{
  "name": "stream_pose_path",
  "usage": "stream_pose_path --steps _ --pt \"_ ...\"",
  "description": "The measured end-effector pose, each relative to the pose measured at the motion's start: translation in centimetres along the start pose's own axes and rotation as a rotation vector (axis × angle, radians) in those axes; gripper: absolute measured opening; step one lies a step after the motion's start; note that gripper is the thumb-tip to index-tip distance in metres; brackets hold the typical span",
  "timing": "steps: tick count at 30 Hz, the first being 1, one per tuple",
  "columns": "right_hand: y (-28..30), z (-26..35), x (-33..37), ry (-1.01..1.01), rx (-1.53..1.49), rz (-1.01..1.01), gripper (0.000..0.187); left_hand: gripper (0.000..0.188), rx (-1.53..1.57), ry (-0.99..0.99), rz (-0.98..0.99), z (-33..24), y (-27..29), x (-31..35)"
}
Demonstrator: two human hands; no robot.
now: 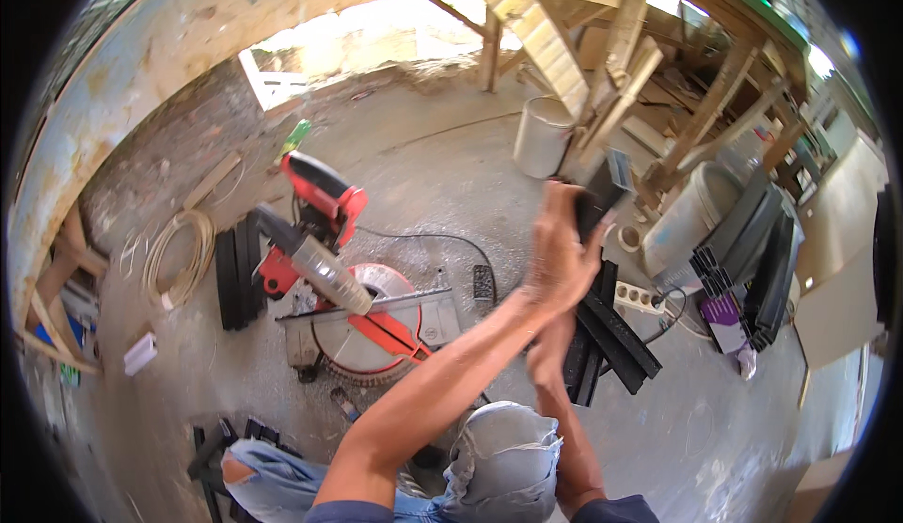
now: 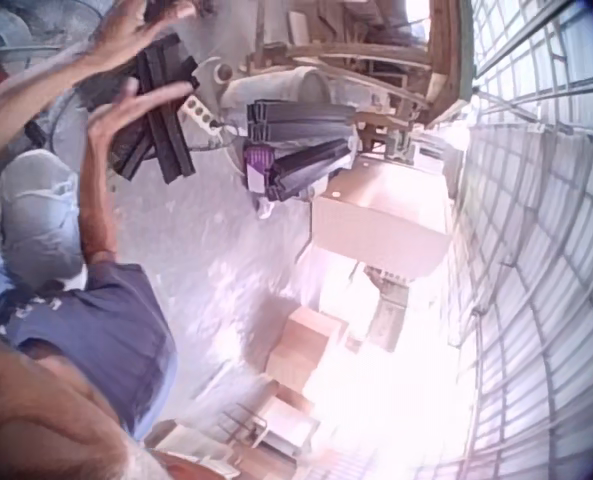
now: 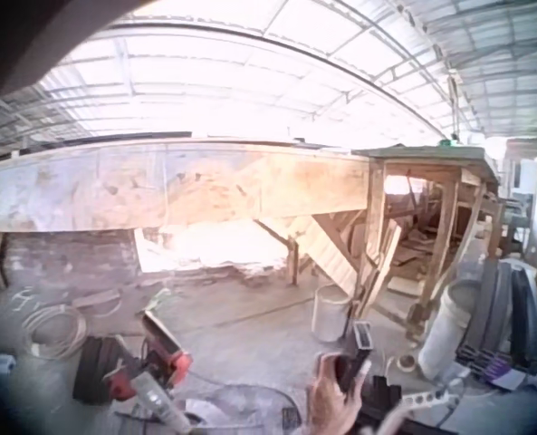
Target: The person positions a piece of wood against the fence of a miter saw and lowers the blade to cut it.
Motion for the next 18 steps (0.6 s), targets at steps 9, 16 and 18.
stream_pose_path --steps 9,16,18 --pt "6.9 2.0 -2.5 -0.041 -0.258 0.081 0.063 0.055 -0.196 0.001 0.147 -4.8 2.9 2.7" --pt "7.2 8.8 -3.5 -0.055 -0.119 0.38 0.086 0.062 -0.368 -0.236 0.518 -5.5 1.1 9.3" --pt "7.5 7.4 -3.9 -0.133 0.057 0.33 0.063 0.059 -0.493 -0.294 0.605 -4.9 2.0 10.4"
Point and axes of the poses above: each hand's wrist, its own x-axis away from the middle knuckle, its own y-axis out of the back of the hand, z = x × y, the point moved 7 cm from there along -x, towards the middle knuckle, and after that the axes turned 3 degrees about y, right-handed, at the moved point
